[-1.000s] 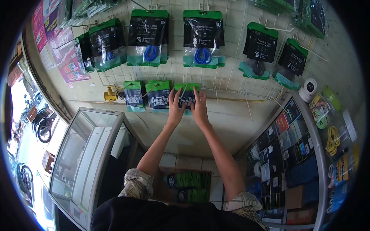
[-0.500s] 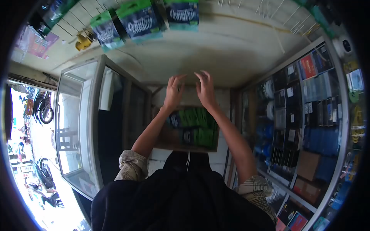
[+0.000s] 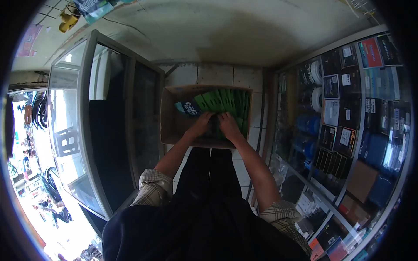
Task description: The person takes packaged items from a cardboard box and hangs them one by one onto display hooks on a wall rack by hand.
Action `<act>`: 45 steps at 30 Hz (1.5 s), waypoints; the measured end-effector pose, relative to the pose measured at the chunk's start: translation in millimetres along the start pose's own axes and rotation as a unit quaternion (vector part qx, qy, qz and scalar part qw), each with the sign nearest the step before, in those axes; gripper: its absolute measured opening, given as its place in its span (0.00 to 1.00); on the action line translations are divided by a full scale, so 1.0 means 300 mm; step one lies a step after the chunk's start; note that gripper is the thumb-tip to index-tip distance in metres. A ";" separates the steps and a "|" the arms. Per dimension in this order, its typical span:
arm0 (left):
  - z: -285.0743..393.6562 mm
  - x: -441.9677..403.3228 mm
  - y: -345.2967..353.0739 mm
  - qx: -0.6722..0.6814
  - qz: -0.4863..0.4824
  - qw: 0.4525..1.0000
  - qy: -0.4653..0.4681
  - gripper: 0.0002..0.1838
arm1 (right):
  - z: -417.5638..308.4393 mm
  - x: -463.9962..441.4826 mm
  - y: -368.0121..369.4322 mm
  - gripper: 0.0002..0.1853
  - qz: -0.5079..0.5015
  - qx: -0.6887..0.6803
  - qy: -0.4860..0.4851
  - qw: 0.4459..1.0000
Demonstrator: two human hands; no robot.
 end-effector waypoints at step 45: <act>1.055 0.065 -1.254 0.045 0.432 0.869 0.237 0.41 | -0.615 0.065 -1.521 0.26 0.490 -0.146 -0.250 0.822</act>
Point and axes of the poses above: each hand's wrist, its own x-axis away from the middle knuckle, its own y-axis out of the palm, z = x × y, the point moved 8 cm from there along -x, towards the middle knuckle, and after that the axes turned 14 degrees about -z, right-handed, at the moved point
